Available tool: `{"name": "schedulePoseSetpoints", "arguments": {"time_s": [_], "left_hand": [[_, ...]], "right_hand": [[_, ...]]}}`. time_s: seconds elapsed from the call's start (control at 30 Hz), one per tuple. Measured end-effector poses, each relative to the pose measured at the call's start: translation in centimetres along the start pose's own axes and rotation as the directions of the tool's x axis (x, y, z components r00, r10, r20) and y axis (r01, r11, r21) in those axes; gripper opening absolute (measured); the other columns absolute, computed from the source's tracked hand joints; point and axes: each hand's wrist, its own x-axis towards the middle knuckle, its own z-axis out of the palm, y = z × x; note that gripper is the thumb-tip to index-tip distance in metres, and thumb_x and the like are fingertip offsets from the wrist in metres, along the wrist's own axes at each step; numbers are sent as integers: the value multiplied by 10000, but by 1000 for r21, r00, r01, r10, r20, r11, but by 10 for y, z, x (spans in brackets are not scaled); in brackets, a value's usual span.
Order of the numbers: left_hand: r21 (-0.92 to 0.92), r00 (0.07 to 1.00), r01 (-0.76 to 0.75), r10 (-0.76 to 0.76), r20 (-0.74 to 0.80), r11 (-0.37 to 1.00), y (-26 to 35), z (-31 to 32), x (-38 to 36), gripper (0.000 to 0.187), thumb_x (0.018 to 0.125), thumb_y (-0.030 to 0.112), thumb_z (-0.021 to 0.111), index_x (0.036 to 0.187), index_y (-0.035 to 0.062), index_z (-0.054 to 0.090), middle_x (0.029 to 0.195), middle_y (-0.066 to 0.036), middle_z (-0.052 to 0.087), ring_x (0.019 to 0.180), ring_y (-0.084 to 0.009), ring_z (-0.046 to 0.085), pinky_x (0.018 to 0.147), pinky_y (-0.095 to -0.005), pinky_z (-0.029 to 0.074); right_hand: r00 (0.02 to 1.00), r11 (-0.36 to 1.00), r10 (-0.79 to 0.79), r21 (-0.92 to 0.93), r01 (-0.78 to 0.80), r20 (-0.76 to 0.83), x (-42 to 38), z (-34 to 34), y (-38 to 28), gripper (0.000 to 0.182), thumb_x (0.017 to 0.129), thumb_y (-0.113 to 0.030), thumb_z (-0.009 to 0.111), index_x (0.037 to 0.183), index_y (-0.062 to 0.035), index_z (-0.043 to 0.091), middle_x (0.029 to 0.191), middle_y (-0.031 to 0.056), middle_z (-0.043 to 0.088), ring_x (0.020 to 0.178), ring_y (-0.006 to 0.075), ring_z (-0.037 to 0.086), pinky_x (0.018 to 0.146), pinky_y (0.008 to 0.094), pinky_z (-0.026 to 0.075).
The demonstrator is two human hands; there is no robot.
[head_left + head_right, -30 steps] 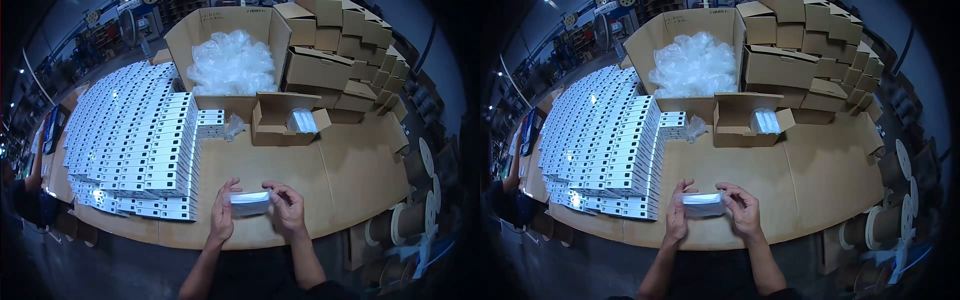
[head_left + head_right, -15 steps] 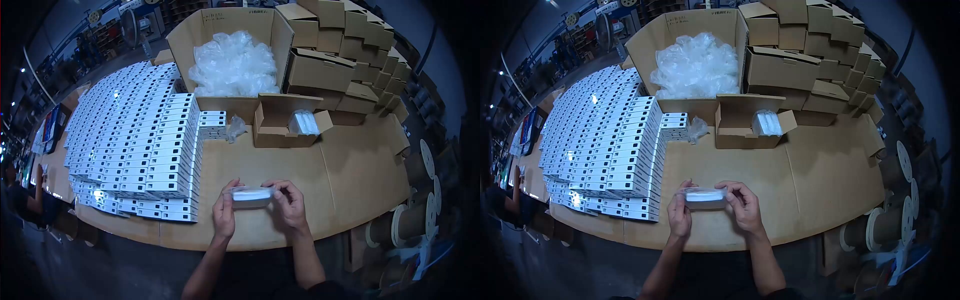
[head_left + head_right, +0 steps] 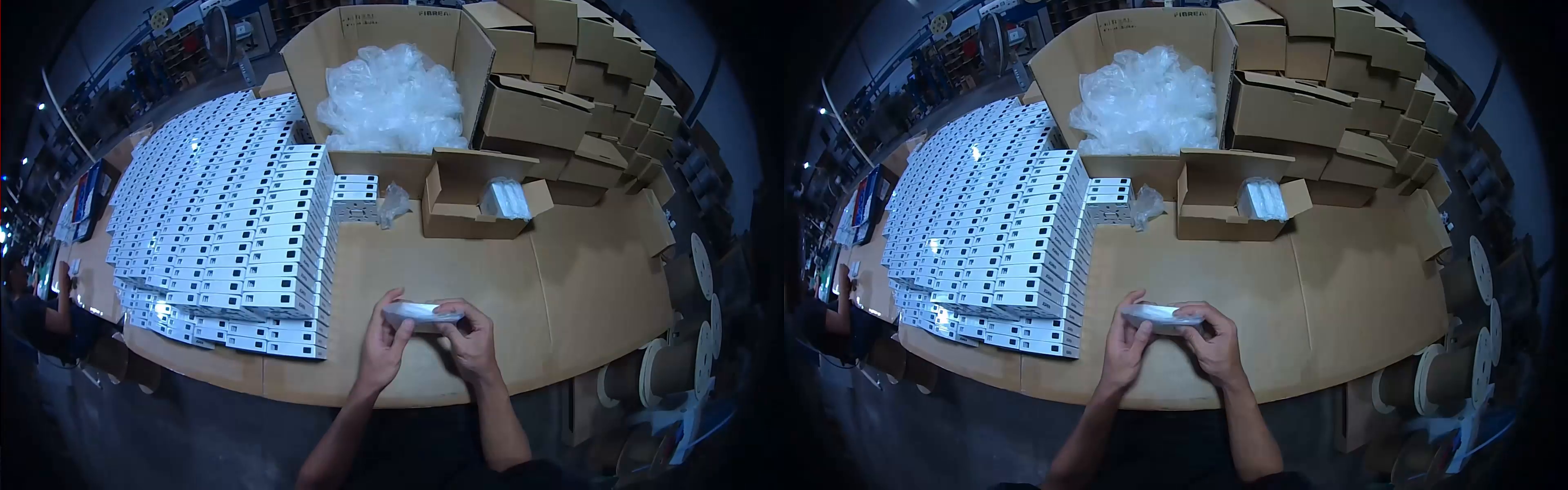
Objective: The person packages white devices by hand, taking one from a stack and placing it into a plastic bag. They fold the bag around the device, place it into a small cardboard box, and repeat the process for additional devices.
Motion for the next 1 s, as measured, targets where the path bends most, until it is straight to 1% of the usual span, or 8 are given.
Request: {"name": "schedulePoseSetpoints", "arguments": {"time_s": [0.2, 0.23, 0.33, 0.47, 0.67, 0.7, 0.87, 1.0], "left_hand": [[61, 990, 136, -134, -46, 989, -7, -10, 0, 235, 1105, 152, 521, 1119, -38, 661, 1087, -81, 682, 1046, -141, 640, 988, -287, 506], [37, 979, 186, -181, -96, 982, 0, -4, -1, 280, 1113, 190, 506, 1093, -35, 672, 1061, -89, 693, 1017, -146, 660, 920, -304, 568], [46, 964, 195, -182, -196, 980, 3, -4, 3, 287, 1112, 205, 509, 1091, -28, 674, 1050, -91, 698, 989, -146, 674, 840, -312, 609], [59, 965, 197, -182, -191, 979, 6, -6, 7, 309, 1120, 237, 497, 1087, -20, 665, 1006, -80, 694, 942, -135, 678, 805, -297, 607], [-48, 965, 195, -200, -168, 980, -10, -13, 6, 310, 1139, 258, 436, 1008, 6, 562, 940, -57, 637, 859, -105, 651, 768, -285, 600], [12, 975, 191, -188, -122, 982, -14, -20, 6, 304, 1145, 300, 388, 1038, 44, 515, 989, -115, 659, 914, -206, 731, 821, -365, 650], [16, 969, 237, -235, -74, 971, -18, -32, 5, 230, 1136, 287, 416, 1241, 84, 431, 1149, -150, 626, 999, -240, 719, 845, -415, 649], [2, 993, 109, -109, -38, 994, 11, -20, 6, 463, 1126, 230, 435, 1526, 85, 254, 1460, -236, 481, 1259, -245, 586, 984, -367, 576]], "right_hand": [[998, 997, 11, -81, -6, 62, 2, -3, -3, 123, 1005, -35, 654, 1059, 40, 735, 1125, 152, 750, 1079, 194, 674, 986, 323, 508], [998, 997, 70, 20, -70, 0, 1, -3, -2, 141, 1011, -35, 648, 1084, 45, 738, 1233, 178, 715, 1149, 211, 658, 1005, 325, 502], [971, 993, -50, 97, 74, -235, 4, 2, -7, 139, 1003, -45, 662, 1072, 43, 744, 1372, 195, 640, 1205, 228, 630, 1016, 344, 503], [928, 924, -202, -254, 286, 312, 6, -16, -20, 281, 869, -29, 791, 1148, -13, 766, 1467, 195, 570, 1223, 273, 626, 1025, 358, 502], [973, 950, 34, -311, 40, 228, 11, -12, -24, 352, 805, 36, 812, 1150, -16, 764, 1135, 147, 751, 1080, 255, 703, 960, 366, 548], [971, 947, 15, -316, 63, 238, 12, -14, -23, 352, 803, 35, 814, 1148, -14, 763, 1134, 147, 753, 1083, 254, 705, 968, 368, 545], [970, 946, 28, -319, 52, 241, 10, -19, -18, 366, 792, 7, 832, 1149, -22, 761, 1193, 145, 748, 1225, 298, 656, 1059, 396, 501], [962, 929, -78, -331, 165, 263, 10, -23, -19, 377, 782, -21, 842, 1150, -48, 770, 1342, 147, 682, 1372, 336, 544, 1130, 427, 445]]}}
